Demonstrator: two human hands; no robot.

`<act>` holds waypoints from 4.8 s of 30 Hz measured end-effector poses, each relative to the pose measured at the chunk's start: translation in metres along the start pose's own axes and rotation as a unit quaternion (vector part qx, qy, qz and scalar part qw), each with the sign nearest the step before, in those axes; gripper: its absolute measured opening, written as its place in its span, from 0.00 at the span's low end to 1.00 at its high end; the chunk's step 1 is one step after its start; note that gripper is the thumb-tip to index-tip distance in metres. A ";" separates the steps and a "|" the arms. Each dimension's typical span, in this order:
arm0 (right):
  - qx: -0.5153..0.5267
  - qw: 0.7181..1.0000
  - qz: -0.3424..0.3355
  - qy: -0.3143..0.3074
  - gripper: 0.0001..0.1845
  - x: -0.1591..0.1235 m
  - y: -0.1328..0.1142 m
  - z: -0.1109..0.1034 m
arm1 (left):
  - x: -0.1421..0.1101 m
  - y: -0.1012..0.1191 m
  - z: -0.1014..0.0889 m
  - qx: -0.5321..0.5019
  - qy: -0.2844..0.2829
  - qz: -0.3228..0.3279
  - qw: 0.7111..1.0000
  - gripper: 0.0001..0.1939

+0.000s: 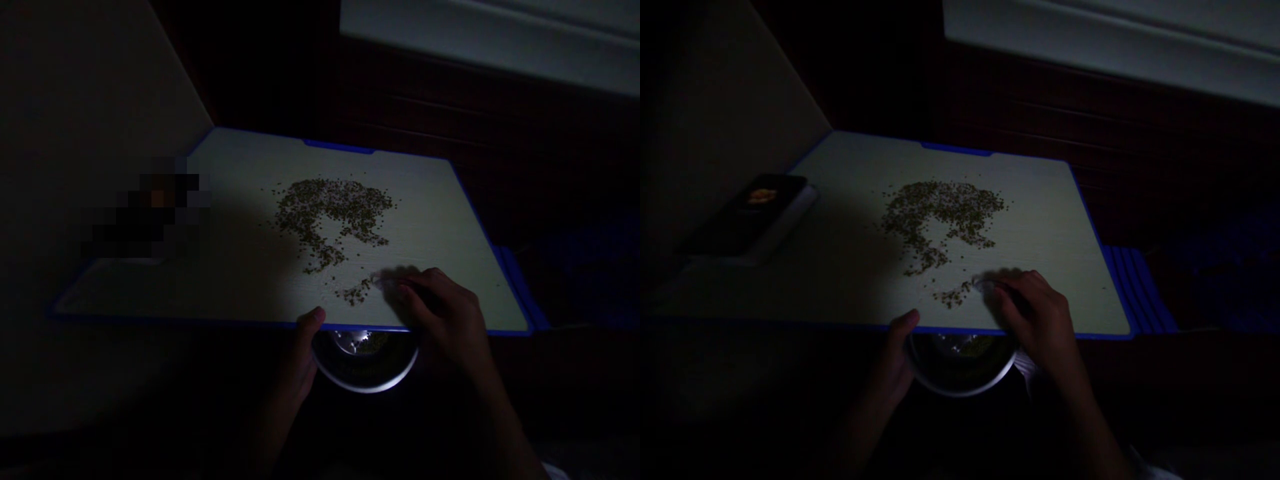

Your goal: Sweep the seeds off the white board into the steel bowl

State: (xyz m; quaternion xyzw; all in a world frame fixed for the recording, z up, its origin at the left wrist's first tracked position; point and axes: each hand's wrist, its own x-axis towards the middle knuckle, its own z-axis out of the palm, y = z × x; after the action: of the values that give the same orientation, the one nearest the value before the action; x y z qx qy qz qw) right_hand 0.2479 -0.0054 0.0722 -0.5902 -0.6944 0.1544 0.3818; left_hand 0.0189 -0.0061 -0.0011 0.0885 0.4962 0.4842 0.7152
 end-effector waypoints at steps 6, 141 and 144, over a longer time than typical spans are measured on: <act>0.012 1.000 -0.016 -0.001 0.09 0.000 -0.002 -0.001 | 0.000 0.001 0.000 -0.003 -0.020 0.005 1.000 0.22; 0.093 0.991 -0.044 -0.088 0.11 -0.001 -0.003 -0.005 | 0.001 -0.002 -0.001 -0.008 -0.028 0.013 1.000 0.20; 0.105 0.990 -0.041 -0.084 0.10 -0.001 -0.003 -0.006 | 0.001 0.000 0.001 -0.004 -0.026 0.019 0.999 0.19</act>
State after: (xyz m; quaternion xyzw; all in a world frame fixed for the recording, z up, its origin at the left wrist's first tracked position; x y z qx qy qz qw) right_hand 0.2498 -0.0080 0.0778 -0.5026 -0.7274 0.2599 0.3884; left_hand 0.0197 -0.0055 -0.0014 0.1077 0.4741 0.4974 0.7185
